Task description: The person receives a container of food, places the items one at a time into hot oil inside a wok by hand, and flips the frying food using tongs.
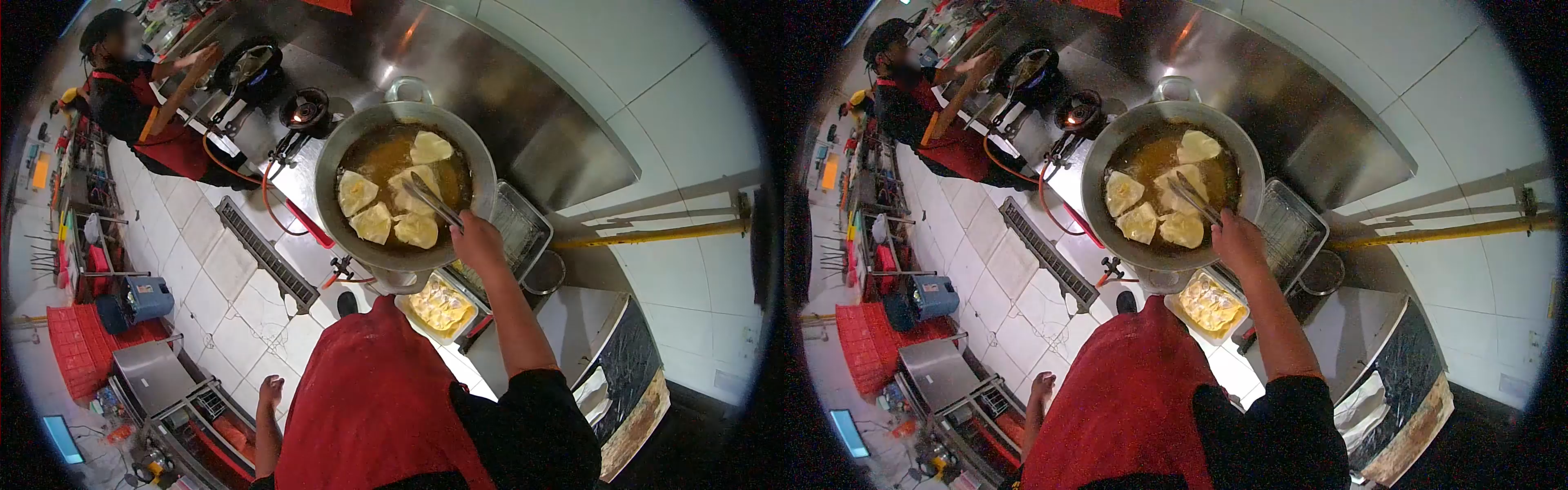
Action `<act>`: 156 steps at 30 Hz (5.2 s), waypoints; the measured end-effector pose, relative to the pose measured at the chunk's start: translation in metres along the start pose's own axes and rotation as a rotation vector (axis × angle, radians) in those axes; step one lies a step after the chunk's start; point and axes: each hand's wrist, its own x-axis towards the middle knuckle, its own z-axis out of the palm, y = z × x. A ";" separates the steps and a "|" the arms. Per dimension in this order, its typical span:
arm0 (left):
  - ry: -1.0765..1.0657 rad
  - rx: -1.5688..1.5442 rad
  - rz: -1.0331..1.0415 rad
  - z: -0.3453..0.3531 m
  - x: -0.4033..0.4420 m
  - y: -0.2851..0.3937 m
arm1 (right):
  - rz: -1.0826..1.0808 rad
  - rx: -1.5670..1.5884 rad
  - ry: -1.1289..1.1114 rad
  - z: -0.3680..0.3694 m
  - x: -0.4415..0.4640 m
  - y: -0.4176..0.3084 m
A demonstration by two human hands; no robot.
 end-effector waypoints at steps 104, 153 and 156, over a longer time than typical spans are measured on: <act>0.016 -0.088 -0.083 0.011 -0.020 -0.048 | 0.115 -0.092 -0.232 -0.040 0.009 -0.001; 0.058 -0.031 0.069 0.015 -0.016 -0.027 | 0.034 -0.078 -0.141 -0.012 0.021 -0.009; 0.053 -0.006 0.044 0.014 -0.015 -0.035 | 0.047 -0.072 -0.152 -0.022 0.018 -0.014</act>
